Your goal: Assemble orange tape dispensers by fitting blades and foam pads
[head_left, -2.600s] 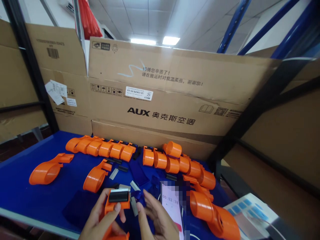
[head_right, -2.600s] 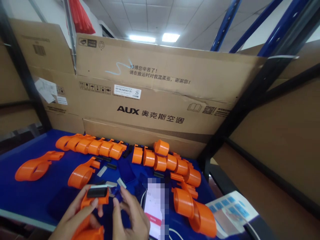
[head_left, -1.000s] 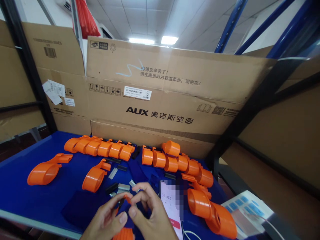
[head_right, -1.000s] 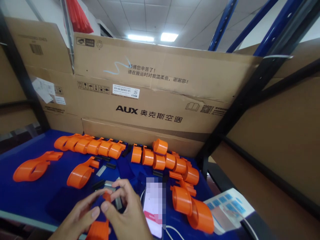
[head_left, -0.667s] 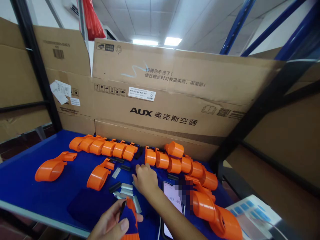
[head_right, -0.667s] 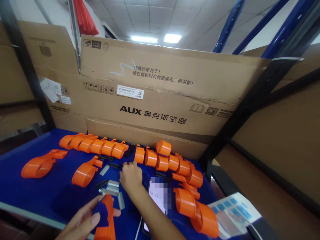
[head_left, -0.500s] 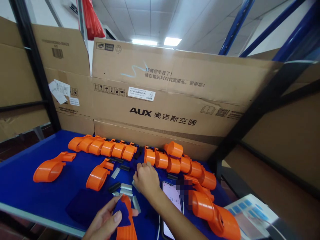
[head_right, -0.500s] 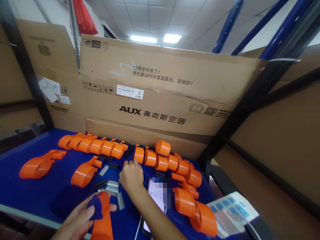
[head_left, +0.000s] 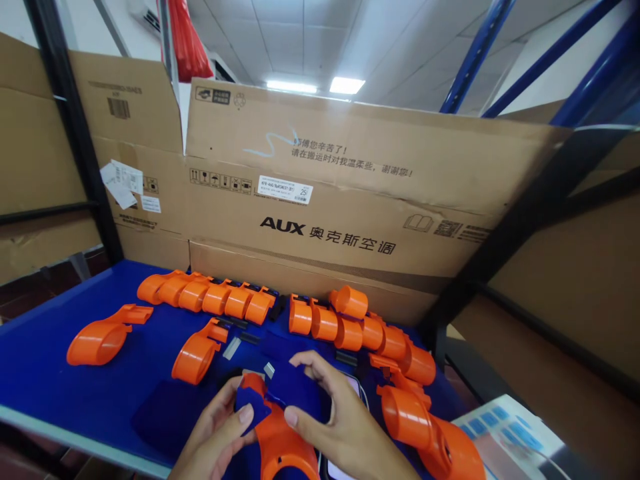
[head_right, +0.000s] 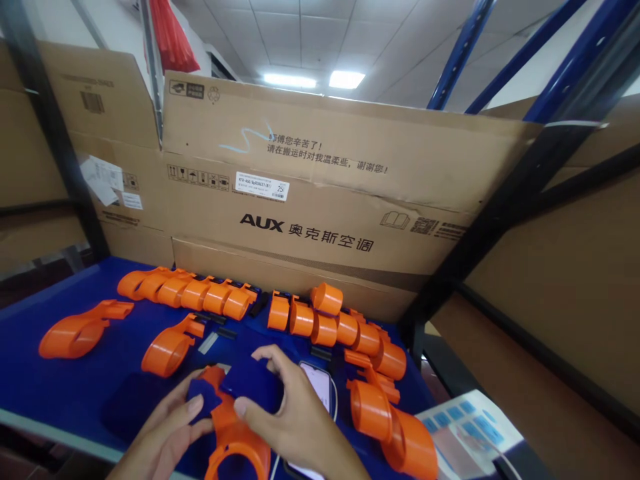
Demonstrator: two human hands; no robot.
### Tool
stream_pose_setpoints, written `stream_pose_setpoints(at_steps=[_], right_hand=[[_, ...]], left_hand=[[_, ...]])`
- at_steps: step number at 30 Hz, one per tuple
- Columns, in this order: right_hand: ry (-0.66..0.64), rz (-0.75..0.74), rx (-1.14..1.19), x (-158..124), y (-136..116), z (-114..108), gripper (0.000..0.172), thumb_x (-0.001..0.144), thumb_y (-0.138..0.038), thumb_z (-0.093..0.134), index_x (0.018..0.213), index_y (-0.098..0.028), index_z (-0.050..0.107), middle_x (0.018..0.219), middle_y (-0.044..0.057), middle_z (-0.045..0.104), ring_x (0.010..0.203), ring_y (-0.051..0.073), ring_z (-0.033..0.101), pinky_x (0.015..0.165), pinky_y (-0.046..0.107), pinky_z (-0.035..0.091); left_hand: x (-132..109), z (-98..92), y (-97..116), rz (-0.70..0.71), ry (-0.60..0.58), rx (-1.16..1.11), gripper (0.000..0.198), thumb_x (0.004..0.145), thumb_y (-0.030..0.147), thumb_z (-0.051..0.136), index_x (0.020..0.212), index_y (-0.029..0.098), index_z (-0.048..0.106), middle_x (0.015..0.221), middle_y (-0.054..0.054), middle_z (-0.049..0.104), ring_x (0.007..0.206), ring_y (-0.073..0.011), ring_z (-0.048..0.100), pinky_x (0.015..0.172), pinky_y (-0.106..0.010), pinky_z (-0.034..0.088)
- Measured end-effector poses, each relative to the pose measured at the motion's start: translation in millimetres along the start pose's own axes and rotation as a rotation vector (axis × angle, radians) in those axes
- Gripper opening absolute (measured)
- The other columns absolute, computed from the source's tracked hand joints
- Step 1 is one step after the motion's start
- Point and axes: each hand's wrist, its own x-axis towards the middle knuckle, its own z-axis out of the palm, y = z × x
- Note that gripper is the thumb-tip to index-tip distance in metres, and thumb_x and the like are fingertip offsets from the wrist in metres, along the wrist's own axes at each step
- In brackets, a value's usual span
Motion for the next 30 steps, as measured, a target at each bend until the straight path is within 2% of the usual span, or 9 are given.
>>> stream_pose_setpoints(at_steps=[3, 5, 9, 11, 14, 20, 24, 27, 30], right_hand=[[-0.02, 0.015, 0.113, -9, -2, 0, 0.039, 0.086, -0.034, 0.071, 0.123, -0.027, 0.062, 0.115, 0.006, 0.071, 0.104, 0.027, 0.067, 0.094, 0.043, 0.054], [-0.022, 0.008, 0.155, -12, 0, 1, 0.036, 0.089, -0.033, 0.067, 0.125, -0.027, 0.063, 0.119, 0.007, 0.071, 0.109, 0.028, 0.067, 0.096, 0.045, 0.053], [0.024, 0.028, 0.052, -16, 8, 5, 0.039, 0.088, -0.037, 0.07, 0.126, -0.029, 0.066, 0.127, 0.01, 0.069, 0.119, 0.031, 0.063, 0.102, 0.052, 0.049], [0.027, 0.034, 0.035, -18, 10, 5, 0.04, 0.088, -0.038, 0.071, 0.127, -0.029, 0.067, 0.124, 0.01, 0.07, 0.115, 0.031, 0.065, 0.099, 0.051, 0.052], [0.049, 0.018, 0.051, -21, 8, 4, 0.04, 0.089, -0.039, 0.069, 0.127, -0.029, 0.067, 0.119, 0.01, 0.073, 0.108, 0.029, 0.068, 0.094, 0.048, 0.055], [0.046, -0.019, 0.021, -22, -4, 1, 0.042, 0.084, -0.033, 0.073, 0.125, -0.032, 0.068, 0.114, 0.008, 0.075, 0.104, 0.03, 0.07, 0.092, 0.048, 0.056], [-0.003, -0.046, 0.006, -15, -7, -2, 0.038, 0.081, -0.03, 0.073, 0.118, -0.031, 0.072, 0.107, 0.006, 0.077, 0.094, 0.028, 0.073, 0.08, 0.041, 0.059], [-0.072, -0.057, 0.002, -16, -5, -2, 0.035, 0.081, -0.03, 0.072, 0.116, -0.032, 0.073, 0.103, 0.005, 0.079, 0.086, 0.027, 0.074, 0.072, 0.036, 0.06], [-0.021, -0.023, -0.062, -24, -1, 1, 0.041, 0.084, -0.034, 0.071, 0.125, -0.032, 0.069, 0.108, 0.007, 0.077, 0.094, 0.029, 0.074, 0.077, 0.039, 0.061]], left_hand=[[0, 1.5, -1, 0.001, 0.004, 0.037, 0.029, 0.081, 0.032, 0.078, 0.11, 0.026, 0.076, 0.113, -0.009, 0.08, 0.105, -0.0316, 0.074, 0.097, -0.048, 0.056], [0, 2.8, -2, 0.0, 0.012, 0.056, 0.031, 0.081, 0.035, 0.078, 0.111, 0.026, 0.076, 0.112, -0.009, 0.08, 0.104, -0.0309, 0.074, 0.096, -0.047, 0.056], [1, 4.6, -3, 0.0, 0.015, 0.087, 0.033, 0.079, 0.036, 0.081, 0.111, 0.027, 0.075, 0.111, -0.007, 0.079, 0.1, -0.0266, 0.074, 0.091, -0.038, 0.058], [1, 5.1, -3, 0.003, -0.009, 0.1, 0.034, 0.079, 0.034, 0.081, 0.111, 0.027, 0.074, 0.111, -0.006, 0.078, 0.097, -0.0248, 0.074, 0.085, -0.034, 0.059], [1, 5.6, -2, 0.019, -0.029, 0.103, 0.033, 0.081, 0.036, 0.079, 0.112, 0.027, 0.073, 0.108, -0.007, 0.077, 0.095, -0.0256, 0.074, 0.079, -0.034, 0.06], [1, 4.9, -4, 0.028, -0.026, 0.125, 0.034, 0.079, 0.033, 0.08, 0.112, 0.028, 0.072, 0.102, -0.005, 0.072, 0.095, -0.0246, 0.072, 0.081, -0.034, 0.058], [3, 1.5, -5, 0.061, -0.019, 0.18, 0.038, 0.078, 0.036, 0.081, 0.114, 0.029, 0.071, 0.1, -0.005, 0.072, 0.095, -0.0238, 0.068, 0.085, -0.035, 0.056], [3, -1.1, -4, 0.064, -0.043, 0.205, 0.043, 0.075, 0.037, 0.082, 0.115, 0.028, 0.07, 0.102, -0.005, 0.072, 0.1, -0.0261, 0.067, 0.089, -0.036, 0.054], [2, -2.6, -2, 0.093, -0.086, 0.225, 0.048, 0.072, 0.037, 0.084, 0.117, 0.025, 0.07, 0.106, -0.009, 0.073, 0.105, -0.0308, 0.066, 0.091, -0.038, 0.054]])
